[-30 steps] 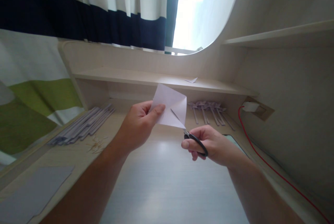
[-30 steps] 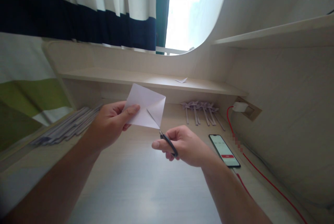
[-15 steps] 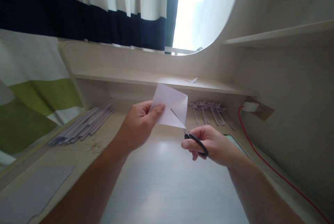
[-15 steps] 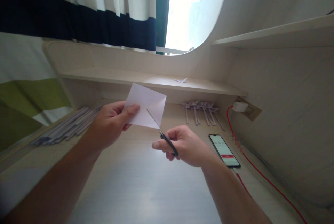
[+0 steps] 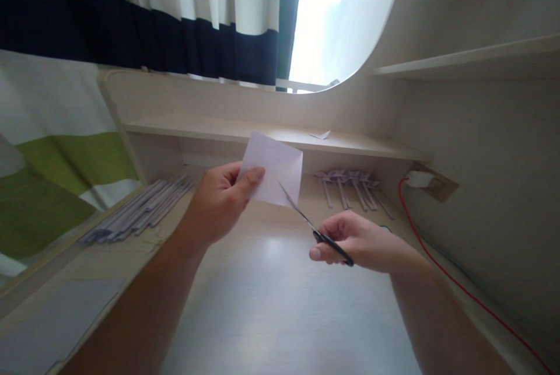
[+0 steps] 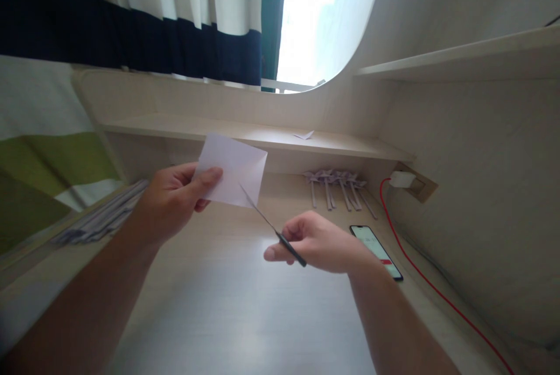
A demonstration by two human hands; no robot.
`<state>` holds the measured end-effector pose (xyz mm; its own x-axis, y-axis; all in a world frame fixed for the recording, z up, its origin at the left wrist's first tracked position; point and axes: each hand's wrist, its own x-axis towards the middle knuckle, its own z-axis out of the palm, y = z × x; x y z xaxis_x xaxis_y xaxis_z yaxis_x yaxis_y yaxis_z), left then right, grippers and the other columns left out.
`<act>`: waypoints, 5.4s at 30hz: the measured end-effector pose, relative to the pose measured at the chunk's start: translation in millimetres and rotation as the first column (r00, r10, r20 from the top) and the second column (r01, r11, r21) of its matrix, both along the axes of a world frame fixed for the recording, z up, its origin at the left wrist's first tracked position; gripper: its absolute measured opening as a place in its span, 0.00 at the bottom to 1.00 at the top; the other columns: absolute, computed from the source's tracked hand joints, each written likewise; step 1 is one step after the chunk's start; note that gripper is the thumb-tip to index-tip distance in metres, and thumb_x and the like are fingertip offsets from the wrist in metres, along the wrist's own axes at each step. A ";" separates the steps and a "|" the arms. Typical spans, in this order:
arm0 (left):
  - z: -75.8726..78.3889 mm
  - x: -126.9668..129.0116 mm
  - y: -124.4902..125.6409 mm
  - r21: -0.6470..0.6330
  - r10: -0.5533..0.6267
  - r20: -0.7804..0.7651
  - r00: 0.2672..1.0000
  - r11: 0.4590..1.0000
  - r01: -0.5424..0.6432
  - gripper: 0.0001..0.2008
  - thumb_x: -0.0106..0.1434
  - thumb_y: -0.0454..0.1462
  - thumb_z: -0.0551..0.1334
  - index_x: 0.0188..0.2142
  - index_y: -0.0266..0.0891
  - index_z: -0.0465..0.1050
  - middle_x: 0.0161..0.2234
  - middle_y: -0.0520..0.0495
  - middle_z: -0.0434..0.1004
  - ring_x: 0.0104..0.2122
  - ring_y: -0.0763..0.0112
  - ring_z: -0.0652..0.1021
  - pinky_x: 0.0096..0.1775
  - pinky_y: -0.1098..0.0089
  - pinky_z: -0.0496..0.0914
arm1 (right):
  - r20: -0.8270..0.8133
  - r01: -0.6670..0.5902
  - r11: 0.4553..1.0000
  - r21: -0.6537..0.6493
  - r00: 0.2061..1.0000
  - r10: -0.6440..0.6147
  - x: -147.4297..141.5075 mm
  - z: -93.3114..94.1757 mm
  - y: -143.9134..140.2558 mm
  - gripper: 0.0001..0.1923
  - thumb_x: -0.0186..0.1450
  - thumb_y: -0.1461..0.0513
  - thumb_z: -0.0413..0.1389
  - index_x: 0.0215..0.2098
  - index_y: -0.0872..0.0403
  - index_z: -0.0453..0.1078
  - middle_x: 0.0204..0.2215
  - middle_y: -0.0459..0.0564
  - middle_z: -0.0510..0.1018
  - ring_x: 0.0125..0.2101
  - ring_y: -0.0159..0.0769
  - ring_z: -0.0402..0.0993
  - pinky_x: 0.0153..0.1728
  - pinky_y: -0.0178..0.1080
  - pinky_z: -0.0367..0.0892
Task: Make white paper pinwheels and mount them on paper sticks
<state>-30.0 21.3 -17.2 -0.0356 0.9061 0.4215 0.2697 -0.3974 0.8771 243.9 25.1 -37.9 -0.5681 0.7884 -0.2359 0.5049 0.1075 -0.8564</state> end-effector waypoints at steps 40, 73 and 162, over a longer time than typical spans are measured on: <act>-10.2 16.2 6.3 -0.201 -0.170 0.174 0.970 0.958 0.204 0.19 0.62 0.48 0.67 0.25 0.37 0.71 0.20 0.51 0.71 0.19 0.75 0.70 0.23 0.74 0.66 | -0.384 0.331 0.937 0.115 0.884 -0.265 -10.3 -12.6 12.7 0.22 0.64 0.45 0.67 0.31 0.57 0.79 0.27 0.50 0.81 0.25 0.32 0.72 0.28 0.35 0.65; -0.6 6.4 1.9 -0.135 -0.036 0.093 0.995 0.990 0.048 0.20 0.63 0.46 0.66 0.20 0.40 0.67 0.17 0.53 0.66 0.18 0.74 0.65 0.22 0.72 0.59 | -0.050 0.012 0.999 -0.032 0.999 -0.014 -21.6 -2.4 -5.5 0.19 0.63 0.48 0.68 0.30 0.56 0.76 0.23 0.44 0.75 0.25 0.29 0.66 0.26 0.33 0.57; -5.1 7.5 4.0 -0.140 -0.084 0.012 0.996 0.987 0.085 0.22 0.66 0.47 0.65 0.19 0.39 0.67 0.17 0.52 0.67 0.19 0.74 0.66 0.23 0.72 0.59 | -0.109 0.116 0.992 -0.040 0.987 -0.120 -21.0 -0.1 -6.9 0.24 0.58 0.46 0.72 0.22 0.56 0.73 0.19 0.45 0.75 0.18 0.26 0.62 0.19 0.32 0.55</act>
